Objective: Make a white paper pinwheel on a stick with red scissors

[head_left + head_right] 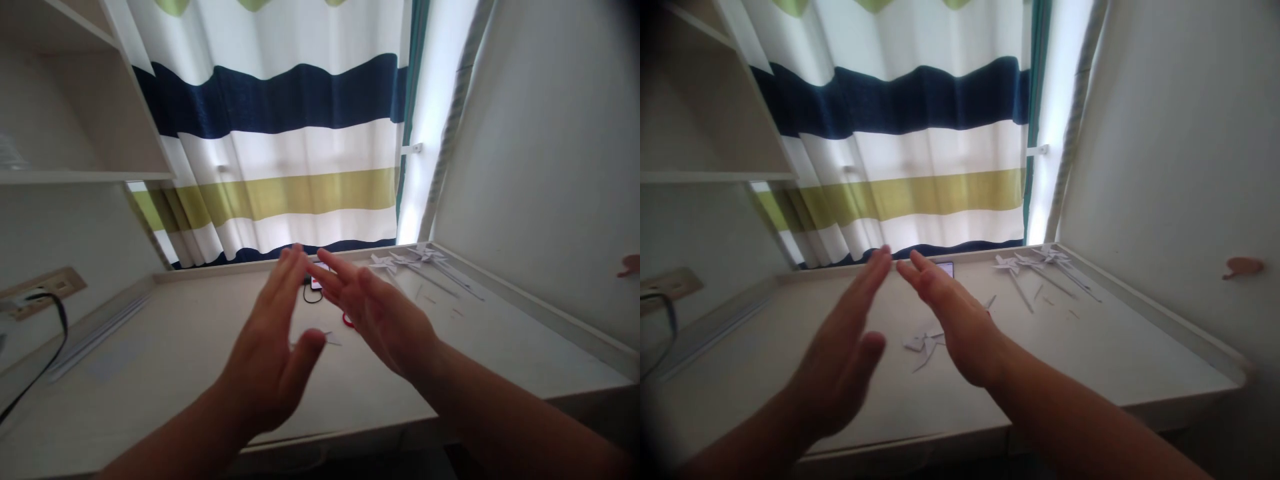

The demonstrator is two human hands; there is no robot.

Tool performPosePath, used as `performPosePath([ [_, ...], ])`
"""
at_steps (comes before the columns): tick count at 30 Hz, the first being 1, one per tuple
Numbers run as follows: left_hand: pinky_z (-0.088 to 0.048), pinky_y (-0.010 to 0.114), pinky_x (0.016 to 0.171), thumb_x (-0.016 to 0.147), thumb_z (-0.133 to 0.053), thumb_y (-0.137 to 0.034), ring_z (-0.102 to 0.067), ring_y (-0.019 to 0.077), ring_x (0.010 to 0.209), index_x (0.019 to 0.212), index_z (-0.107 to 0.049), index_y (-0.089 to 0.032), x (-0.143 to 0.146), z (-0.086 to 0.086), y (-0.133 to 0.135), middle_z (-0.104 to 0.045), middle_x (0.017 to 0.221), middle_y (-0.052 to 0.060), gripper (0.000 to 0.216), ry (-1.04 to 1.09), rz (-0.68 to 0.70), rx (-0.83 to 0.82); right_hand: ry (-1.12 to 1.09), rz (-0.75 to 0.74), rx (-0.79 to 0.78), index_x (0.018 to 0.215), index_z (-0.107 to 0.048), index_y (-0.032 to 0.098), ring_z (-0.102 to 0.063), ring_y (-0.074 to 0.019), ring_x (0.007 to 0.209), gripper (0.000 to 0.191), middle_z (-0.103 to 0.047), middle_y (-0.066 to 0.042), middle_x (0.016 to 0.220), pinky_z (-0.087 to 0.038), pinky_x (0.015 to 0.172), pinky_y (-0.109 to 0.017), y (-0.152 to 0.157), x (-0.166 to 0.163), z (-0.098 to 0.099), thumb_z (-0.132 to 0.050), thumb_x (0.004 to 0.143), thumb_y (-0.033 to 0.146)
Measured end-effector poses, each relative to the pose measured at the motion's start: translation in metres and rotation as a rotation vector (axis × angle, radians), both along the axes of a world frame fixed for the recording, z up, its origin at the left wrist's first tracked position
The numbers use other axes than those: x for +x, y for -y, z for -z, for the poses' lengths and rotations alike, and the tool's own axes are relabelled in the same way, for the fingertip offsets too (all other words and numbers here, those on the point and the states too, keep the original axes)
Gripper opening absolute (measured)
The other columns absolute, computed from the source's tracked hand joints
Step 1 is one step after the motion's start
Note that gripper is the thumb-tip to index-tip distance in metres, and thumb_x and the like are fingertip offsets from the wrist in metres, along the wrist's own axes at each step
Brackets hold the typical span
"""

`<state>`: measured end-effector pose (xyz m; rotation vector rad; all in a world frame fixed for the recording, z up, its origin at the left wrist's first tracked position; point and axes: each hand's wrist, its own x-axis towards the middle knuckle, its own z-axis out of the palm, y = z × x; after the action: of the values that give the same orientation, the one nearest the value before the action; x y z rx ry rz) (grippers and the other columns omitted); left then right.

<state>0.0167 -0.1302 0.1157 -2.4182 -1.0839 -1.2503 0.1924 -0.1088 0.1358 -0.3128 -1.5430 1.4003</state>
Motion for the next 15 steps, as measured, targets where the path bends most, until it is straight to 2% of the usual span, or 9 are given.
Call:
performPosePath([
  [2, -0.014, 0.059, 0.117, 0.09, -0.027, -0.066, -0.012, 0.032, 0.145, 0.151, -0.013, -0.014, 0.022, 0.0, -0.028, -0.018, 0.157, 0.014, 0.081, -0.033, 0.028, 0.078, -0.116, -0.164, -0.082, 0.143, -0.038, 0.024, -0.022, -0.0265, 0.143, 0.068, -0.035, -0.006, 0.151, -0.015, 0.116, -0.051, -0.008, -0.015, 0.001, -0.029, 0.09, 0.066],
  [4, -0.008, 0.059, 0.117, 0.085, -0.023, -0.074, -0.012, 0.0321, 0.145, 0.15, -0.016, -0.01, 0.032, 0.001, -0.052, -0.022, 0.155, 0.017, 0.091, -0.06, 0.051, 0.155, -0.169, -0.259, -0.11, 0.144, -0.036, 0.02, -0.023, -0.0272, 0.142, 0.076, -0.037, -0.01, 0.149, -0.017, 0.116, -0.051, -0.01, -0.021, 0.006, -0.02, 0.089, 0.07],
  [6, -0.012, 0.055, 0.118, 0.087, -0.022, -0.071, -0.018, 0.0293, 0.144, 0.148, -0.022, -0.01, 0.034, -0.003, -0.068, -0.028, 0.153, 0.016, 0.086, -0.078, 0.088, 0.181, -0.163, -0.283, -0.076, 0.141, -0.04, 0.018, -0.025, -0.0287, 0.141, 0.084, -0.041, -0.012, 0.146, -0.021, 0.114, -0.05, -0.01, -0.018, 0.008, -0.013, 0.086, 0.075],
  [8, -0.02, 0.051, 0.117, 0.092, -0.025, -0.062, -0.027, 0.0266, 0.142, 0.144, -0.033, -0.01, 0.031, -0.013, -0.076, -0.037, 0.149, 0.015, 0.073, -0.068, 0.109, 0.157, -0.092, -0.278, 0.003, 0.138, -0.044, 0.016, -0.027, -0.0308, 0.14, 0.087, -0.042, -0.014, 0.145, -0.026, 0.111, -0.05, -0.011, -0.01, 0.007, -0.015, 0.083, 0.078],
  [12, -0.043, 0.045, 0.105, 0.098, -0.033, -0.037, -0.051, 0.0227, 0.127, 0.126, -0.056, -0.013, 0.023, -0.046, -0.067, -0.059, 0.131, 0.011, 0.043, 0.009, 0.136, -0.073, 0.175, -0.266, 0.137, 0.14, -0.038, 0.018, -0.033, -0.0317, 0.137, 0.084, -0.039, -0.014, 0.146, -0.037, 0.103, -0.05, -0.016, 0.008, 0.003, -0.027, 0.08, 0.075],
  [15, -0.052, 0.039, 0.097, 0.095, -0.043, -0.026, -0.062, 0.0194, 0.112, 0.108, -0.066, -0.018, 0.017, -0.061, -0.036, -0.07, 0.112, 0.005, 0.028, -0.004, 0.317, -0.034, 0.302, -0.206, 0.167, 0.141, -0.035, 0.02, -0.041, -0.0286, 0.132, 0.073, -0.042, -0.011, 0.145, -0.041, 0.101, -0.048, -0.017, 0.022, 0.004, -0.028, 0.084, 0.065],
])
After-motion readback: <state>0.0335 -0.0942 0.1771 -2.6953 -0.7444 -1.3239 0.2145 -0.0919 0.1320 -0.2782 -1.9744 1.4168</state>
